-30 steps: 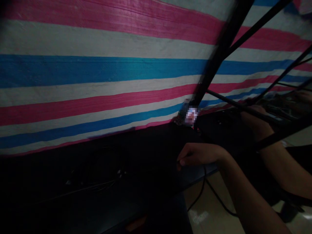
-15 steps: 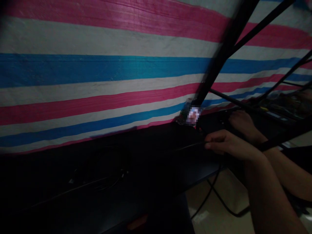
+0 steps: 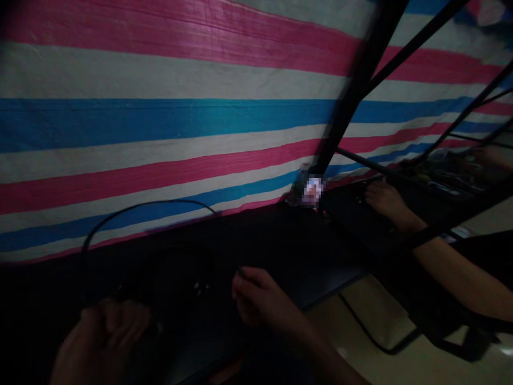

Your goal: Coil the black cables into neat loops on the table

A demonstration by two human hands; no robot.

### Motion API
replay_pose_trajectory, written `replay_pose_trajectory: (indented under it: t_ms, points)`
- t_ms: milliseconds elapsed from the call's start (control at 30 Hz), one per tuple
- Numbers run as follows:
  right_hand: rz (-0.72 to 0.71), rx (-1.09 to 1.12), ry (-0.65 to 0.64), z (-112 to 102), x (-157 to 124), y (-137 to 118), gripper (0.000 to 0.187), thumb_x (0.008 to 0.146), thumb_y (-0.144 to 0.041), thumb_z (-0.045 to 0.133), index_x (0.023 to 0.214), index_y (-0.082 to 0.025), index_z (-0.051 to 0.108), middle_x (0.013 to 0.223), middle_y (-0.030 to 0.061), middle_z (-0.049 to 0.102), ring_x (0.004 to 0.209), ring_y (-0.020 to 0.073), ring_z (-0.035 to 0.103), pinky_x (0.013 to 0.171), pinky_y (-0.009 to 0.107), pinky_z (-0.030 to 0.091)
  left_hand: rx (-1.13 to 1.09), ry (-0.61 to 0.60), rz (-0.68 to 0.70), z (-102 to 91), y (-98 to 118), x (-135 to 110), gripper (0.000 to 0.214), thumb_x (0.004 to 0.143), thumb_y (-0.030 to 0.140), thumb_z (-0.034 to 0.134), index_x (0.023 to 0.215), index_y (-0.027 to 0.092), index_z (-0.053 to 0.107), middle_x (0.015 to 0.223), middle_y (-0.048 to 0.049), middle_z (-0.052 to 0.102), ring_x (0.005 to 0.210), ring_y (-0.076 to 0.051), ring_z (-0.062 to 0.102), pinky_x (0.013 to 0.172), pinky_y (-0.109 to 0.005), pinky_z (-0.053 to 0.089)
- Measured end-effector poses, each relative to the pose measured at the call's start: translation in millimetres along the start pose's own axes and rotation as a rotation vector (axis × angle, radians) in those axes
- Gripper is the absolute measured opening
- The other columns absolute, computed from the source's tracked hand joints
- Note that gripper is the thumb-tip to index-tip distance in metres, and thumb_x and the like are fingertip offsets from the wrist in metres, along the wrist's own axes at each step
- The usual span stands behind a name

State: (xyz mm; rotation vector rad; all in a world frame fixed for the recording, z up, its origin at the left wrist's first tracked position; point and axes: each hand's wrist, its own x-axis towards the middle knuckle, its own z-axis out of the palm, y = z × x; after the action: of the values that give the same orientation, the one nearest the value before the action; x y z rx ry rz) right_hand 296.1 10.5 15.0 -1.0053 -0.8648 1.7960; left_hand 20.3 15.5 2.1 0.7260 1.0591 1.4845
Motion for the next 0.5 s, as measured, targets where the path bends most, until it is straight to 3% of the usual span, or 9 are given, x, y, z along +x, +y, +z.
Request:
replay_pose_trajectory:
  t_ms: [100,200,300,400,500]
  points:
    - [0.116,0.074,-0.12,18.7,-6.7,23.2,0.054,0.076,-0.066,0.078,0.068,-0.019,0.051,0.044,-0.0118,0.033,0.034,0.0028,0.022,0.034,0.018,0.019,0.13,-0.163,0.157,34.0,-13.4,-13.1,0.041,0.088,0.056,0.07,0.065,0.023,0.065,0.061,0.0003,0.061,0.063,-0.017,0.062,0.062,-0.028,0.057]
    - [0.184,0.023,-0.149,26.2,-9.7,41.2,0.06,0.072,-0.073,0.076,0.064,-0.018,0.055,0.044,-0.0087,0.04,0.033,0.0036,0.028,0.034,0.019,0.019,0.395,-0.271,0.373,50.3,-18.1,-23.0,0.038,0.099,0.048,0.058,0.071,0.024,0.068,0.077,-0.0032,0.073,0.079,-0.019,0.071,0.078,-0.029,0.06]
    - [0.138,0.012,0.009,33.6,-6.1,49.8,0.063,0.068,-0.077,0.075,0.068,-0.015,0.063,0.053,-0.0039,0.052,0.042,0.0054,0.042,0.042,0.019,0.029,0.596,-0.461,0.602,53.8,-23.6,-24.1,0.031,0.103,0.035,0.05,0.082,0.026,0.071,0.092,-0.0047,0.077,0.094,-0.021,0.074,0.087,-0.031,0.06]
    - [0.064,0.104,0.199,39.3,-1.1,47.3,0.057,0.063,-0.067,0.085,0.083,-0.015,0.071,0.073,0.0009,0.066,0.064,0.0111,0.059,0.059,0.022,0.043,0.802,-0.627,0.825,53.2,-38.1,-24.4,0.021,0.099,0.023,0.054,0.1,0.029,0.074,0.122,-0.0071,0.076,0.12,-0.025,0.068,0.096,-0.037,0.06]
    - [0.075,0.196,0.272,38.8,1.2,40.6,0.059,0.058,-0.058,0.092,0.096,-0.017,0.073,0.085,0.0024,0.071,0.075,0.0154,0.065,0.067,0.025,0.047,1.024,-0.609,0.811,52.3,-59.1,-31.5,0.03,0.091,0.013,0.061,0.106,0.034,0.075,0.151,-0.0049,0.06,0.14,-0.029,0.055,0.103,-0.047,0.058]
